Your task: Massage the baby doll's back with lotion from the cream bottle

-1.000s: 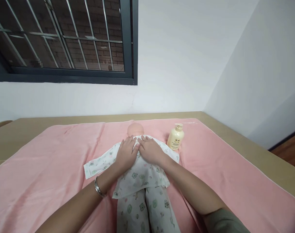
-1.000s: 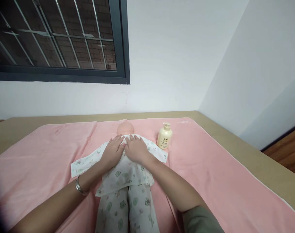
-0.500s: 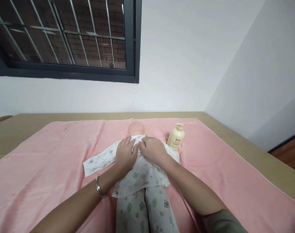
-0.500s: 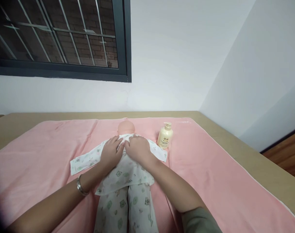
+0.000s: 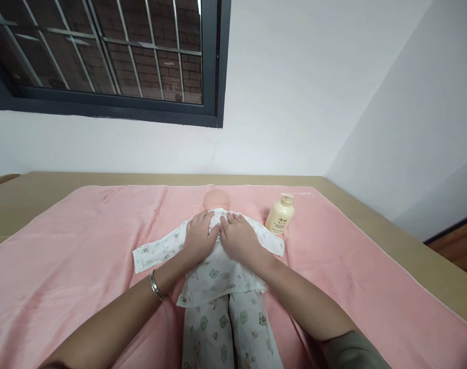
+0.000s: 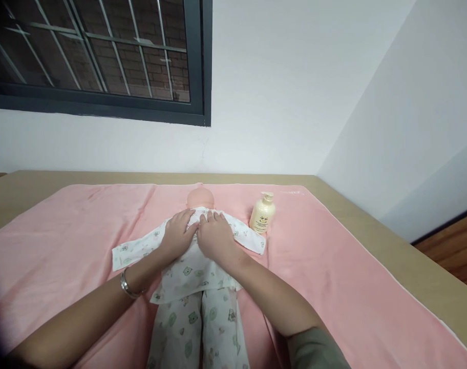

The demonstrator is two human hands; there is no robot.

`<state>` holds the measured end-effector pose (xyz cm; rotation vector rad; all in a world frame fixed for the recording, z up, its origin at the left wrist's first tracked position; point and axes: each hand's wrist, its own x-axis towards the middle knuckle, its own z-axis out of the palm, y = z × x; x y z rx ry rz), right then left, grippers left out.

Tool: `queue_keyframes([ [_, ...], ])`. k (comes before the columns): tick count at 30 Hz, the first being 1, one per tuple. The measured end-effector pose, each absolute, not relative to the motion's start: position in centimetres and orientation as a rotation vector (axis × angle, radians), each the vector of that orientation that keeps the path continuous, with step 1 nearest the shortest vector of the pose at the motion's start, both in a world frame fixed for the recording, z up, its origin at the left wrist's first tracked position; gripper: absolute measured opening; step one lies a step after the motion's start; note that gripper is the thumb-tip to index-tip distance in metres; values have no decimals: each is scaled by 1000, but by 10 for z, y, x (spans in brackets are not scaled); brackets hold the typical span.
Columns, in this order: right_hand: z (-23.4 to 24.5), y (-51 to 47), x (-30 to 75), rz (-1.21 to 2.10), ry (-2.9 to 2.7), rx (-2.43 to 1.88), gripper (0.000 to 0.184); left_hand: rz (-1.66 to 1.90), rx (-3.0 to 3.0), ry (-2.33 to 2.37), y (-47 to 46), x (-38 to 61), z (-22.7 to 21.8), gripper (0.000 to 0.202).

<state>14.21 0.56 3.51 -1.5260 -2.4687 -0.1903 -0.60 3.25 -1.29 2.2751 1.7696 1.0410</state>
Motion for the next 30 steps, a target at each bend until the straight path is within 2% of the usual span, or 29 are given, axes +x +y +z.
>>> queue_keyframes([
  [5,35,25,149,60,-2408,-1544,43,961,2359,1770,20,-2,-7,42],
  [8,35,43,157,151,-2369,-1637,49,1032,2439,1742,-2,9,-11,45],
  [11,34,36,156,143,-2395,-1629,52,1074,2432,1650,-7,11,-10,46],
  [16,34,3,145,66,-2573,-1325,50,1019,2216,1656,22,-3,-8,53],
  [21,34,29,153,229,-2413,-1508,52,1164,2295,1634,7,8,-30,51],
  [25,25,28,147,209,-2291,-1648,56,1187,2273,1566,8,9,-33,51],
  [30,15,-5,129,40,-2379,-1411,56,1090,2089,1603,48,-12,-23,53],
])
